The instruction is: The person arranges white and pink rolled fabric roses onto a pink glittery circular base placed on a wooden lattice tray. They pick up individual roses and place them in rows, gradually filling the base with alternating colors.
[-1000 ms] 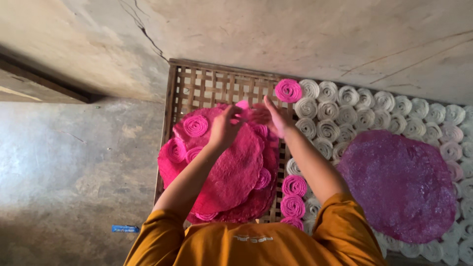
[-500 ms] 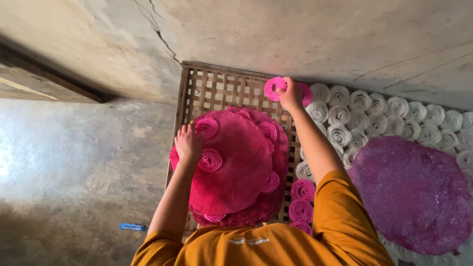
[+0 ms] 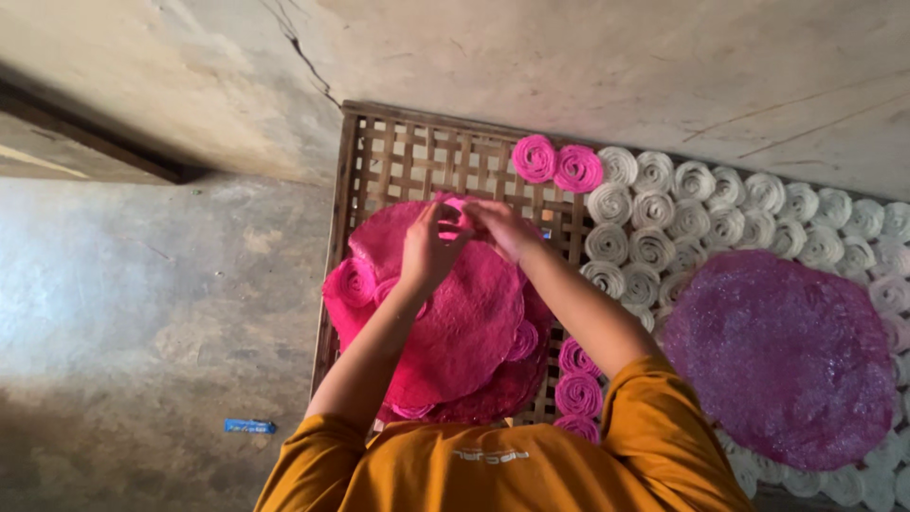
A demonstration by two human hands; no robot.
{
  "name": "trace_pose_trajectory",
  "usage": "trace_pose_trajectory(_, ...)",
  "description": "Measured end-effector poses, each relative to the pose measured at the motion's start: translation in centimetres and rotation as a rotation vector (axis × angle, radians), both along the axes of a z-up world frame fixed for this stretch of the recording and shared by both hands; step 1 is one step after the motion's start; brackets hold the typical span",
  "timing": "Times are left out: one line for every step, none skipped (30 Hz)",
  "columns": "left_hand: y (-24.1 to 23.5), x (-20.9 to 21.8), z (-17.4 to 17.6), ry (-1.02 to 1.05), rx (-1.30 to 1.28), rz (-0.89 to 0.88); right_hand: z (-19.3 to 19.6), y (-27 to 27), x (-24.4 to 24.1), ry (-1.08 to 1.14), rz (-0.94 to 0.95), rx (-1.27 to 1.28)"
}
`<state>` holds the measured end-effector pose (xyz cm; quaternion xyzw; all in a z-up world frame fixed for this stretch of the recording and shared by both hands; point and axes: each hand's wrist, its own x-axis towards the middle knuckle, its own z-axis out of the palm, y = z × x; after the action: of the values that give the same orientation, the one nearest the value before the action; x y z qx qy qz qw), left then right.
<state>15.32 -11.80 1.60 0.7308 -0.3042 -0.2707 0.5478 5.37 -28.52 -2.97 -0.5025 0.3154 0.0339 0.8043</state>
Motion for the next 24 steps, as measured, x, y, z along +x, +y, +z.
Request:
trace_pose_trajectory(0.1,-0.2,0.4,-0.103,-0.024,0.026,0.1,-0.3,-0.1,0.006,0.036,-0.105)
trace_pose_trajectory(0.3,-0.2,0.6,-0.207,-0.049,0.053,0.1,-0.9,-0.2,0.013,-0.02,-0.091)
trace_pose_trajectory(0.7,-0.1,0.7,-0.31,-0.071,0.082,-0.1,-1.6,-0.3,0.02,-0.073,-0.076)
trace_pose_trajectory(1.1,0.1,0.6,-0.276,-0.046,0.105,-0.5,-2.5,-0.3,0.027,-0.126,-0.061)
trace_pose_trajectory(1.5,0.4,0.4,-0.244,-0.021,0.131,-1.1,-3.4,-0.2,0.023,-0.175,-0.069)
trace_pose_trajectory(1.9,0.7,0.2,-0.211,0.004,0.156,-1.7,-4.5,0.0,0.017,-0.225,-0.076)
trace_pose_trajectory(2.2,0.9,-0.2,-0.228,0.004,0.163,-2.4,-5.8,0.4,0.012,-0.272,-0.082)
trace_pose_trajectory(2.4,1.1,-0.5,-0.246,0.005,0.169,-3.1,-7.1,1.0,-0.009,-0.329,-0.064)
trace_pose_trajectory(2.7,1.1,-0.7,-0.264,0.006,0.173,-3.8,-8.4,1.7,-0.031,-0.387,-0.045)
trace_pose_trajectory(3.1,1.1,-1.0,-0.262,0.021,0.159,-4.4,-9.5,2.5,-0.053,-0.444,-0.025)
trace_pose_trajectory(3.8,1.0,-1.1,-0.259,0.039,0.145,-4.9,-10.2,3.2,-0.074,-0.363,-0.233)
trace_pose_trajectory(4.5,0.9,-1.2,-0.256,0.056,0.13,-5.1,-10.8,3.8,-0.095,-0.279,-0.44)
trace_pose_trajectory(5.7,0.8,-1.3,-0.29,0.126,0.117,-5.2,-11.1,4.3,-0.115,-0.189,-0.643)
trace_pose_trajectory(7.0,0.8,-1.3,-0.324,0.197,0.102,-5.0,-11.1,4.6,-0.078,-0.153,-0.937)
trace_pose_trajectory(8.4,0.9,-1.3,-0.359,0.269,0.087,-4.5,-11.0,4.9,-0.041,-0.113,-1.231)
trace_pose_trajectory(9.7,1.0,-1.2,-0.418,0.327,0.063,-3.8,-10.5,5.1,-0.002,-0.068,-1.523)
trace_pose_trajectory(11.0,1.0,-1.2,-0.474,0.386,0.038,-3.0,-9.7,5.1,-0.006,-0.083,-1.636)
trace_pose_trajectory(12.1,1.2,-1.2,-0.529,0.445,0.012,-2.0,-9.0,5.0,-0.01,-0.097,-1.748)
trace_pose_trajectory(13.6,0.9,-1.5,-0.567,0.449,0.024,-1.3,-7.4,4.3,-0.01,-0.098,-1.85)
trace_pose_trajectory(14.8,0.7,-1.8,-0.605,0.452,0.035,-0.6,-5.4,3.7,-0.04,-0.077,-1.823)
trace_pose_trajectory(15.7,0.9,-2.1,-0.652,0.45,0.047,0.4,-3.6,3.6,-0.075,-0.067,-1.801)
trace_pose_trajectory(16.6,0.8,-2.3,-0.641,0.463,0.115,1.3,-1.7,3.4,-0.109,-0.056,-1.778)
trace_pose_trajectory(17.4,1.0,-2.6,-0.633,0.47,0.182,2.1,0.8,2.8,-0.188,0.011,-1.653)
trace_pose_trajectory(18.2,1.1,-2.9,-0.626,0.477,0.249,2.8,3.9,1.9,-0.264,0.076,-1.525)
